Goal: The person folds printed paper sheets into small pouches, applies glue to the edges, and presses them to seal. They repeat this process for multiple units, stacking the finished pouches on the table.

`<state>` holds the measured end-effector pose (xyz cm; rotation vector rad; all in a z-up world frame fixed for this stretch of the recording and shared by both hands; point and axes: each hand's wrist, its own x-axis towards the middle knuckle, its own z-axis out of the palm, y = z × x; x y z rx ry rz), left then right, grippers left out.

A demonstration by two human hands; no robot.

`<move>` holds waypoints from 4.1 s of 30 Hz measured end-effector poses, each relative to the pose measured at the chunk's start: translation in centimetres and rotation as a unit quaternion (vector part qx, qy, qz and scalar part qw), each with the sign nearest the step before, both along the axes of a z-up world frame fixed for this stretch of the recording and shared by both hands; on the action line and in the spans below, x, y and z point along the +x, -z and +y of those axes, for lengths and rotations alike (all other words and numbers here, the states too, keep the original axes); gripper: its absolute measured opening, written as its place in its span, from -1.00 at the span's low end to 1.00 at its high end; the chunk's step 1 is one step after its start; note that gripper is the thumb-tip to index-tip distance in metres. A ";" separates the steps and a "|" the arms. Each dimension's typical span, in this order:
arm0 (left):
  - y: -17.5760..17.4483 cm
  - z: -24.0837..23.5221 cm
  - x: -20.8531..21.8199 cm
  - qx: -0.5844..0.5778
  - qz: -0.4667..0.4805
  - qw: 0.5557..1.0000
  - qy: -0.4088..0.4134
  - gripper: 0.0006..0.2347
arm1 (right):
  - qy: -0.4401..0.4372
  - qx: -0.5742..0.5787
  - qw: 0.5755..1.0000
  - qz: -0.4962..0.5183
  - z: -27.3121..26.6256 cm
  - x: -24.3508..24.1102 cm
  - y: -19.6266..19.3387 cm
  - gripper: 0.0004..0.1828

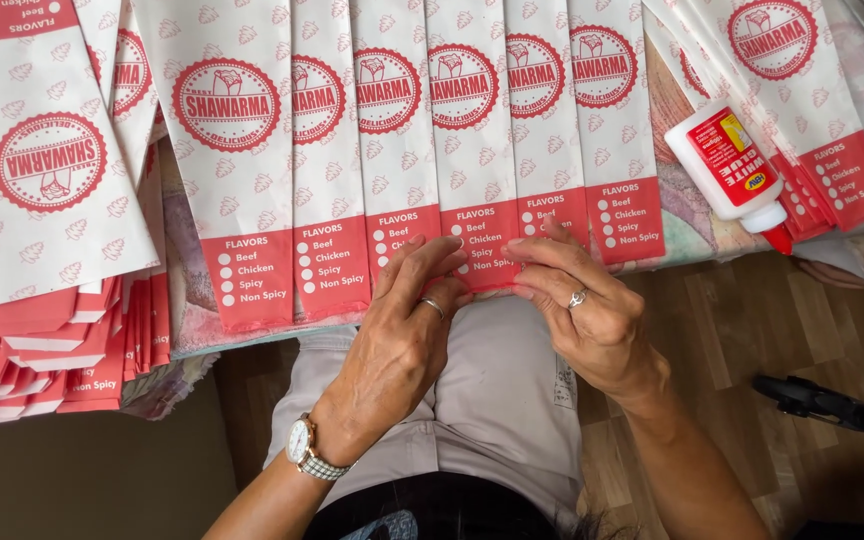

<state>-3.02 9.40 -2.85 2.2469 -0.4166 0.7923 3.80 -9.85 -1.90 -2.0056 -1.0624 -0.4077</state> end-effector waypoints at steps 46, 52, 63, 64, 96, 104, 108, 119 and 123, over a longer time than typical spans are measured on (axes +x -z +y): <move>-1.6 -1.2 0.5 -0.130 0.192 0.970 -0.074 -0.76 | 0.053 0.032 0.986 0.155 1.5 0.2 -2.5 -0.89; -1.8 -1.5 0.1 -0.132 0.195 0.970 -0.067 -0.77 | 0.057 0.012 0.991 0.118 1.9 -0.3 -2.5 -0.86; -1.0 -2.6 -0.8 -0.068 0.059 0.993 -0.071 -0.79 | 0.063 0.048 0.995 0.060 2.7 -1.5 -2.8 -0.75; -0.8 -2.5 -1.0 -0.074 0.036 0.995 -0.064 -0.80 | 0.050 0.053 0.996 0.043 3.1 -1.7 -2.6 -0.72; -0.1 5.0 -3.0 0.013 0.011 1.000 -0.024 -0.95 | -0.012 0.006 1.000 0.017 5.4 -2.5 -0.2 -0.94; 0.7 3.9 -2.5 -0.070 0.074 0.992 -0.080 -0.89 | 0.021 0.027 0.997 0.071 6.8 -2.7 -2.4 -0.88; -0.1 3.2 -2.5 -0.113 0.102 0.982 -0.111 -0.92 | 0.030 0.036 0.995 0.082 7.0 -2.5 -3.0 -0.87; 0.7 1.4 -2.2 -0.083 0.060 0.980 -0.170 -0.83 | 0.016 0.007 0.992 0.126 6.6 -1.7 -2.7 -0.87; 0.5 1.9 -2.3 -0.115 0.071 0.978 -0.159 -0.86 | 0.008 0.015 0.989 0.146 6.4 -1.6 -2.7 -0.89</move>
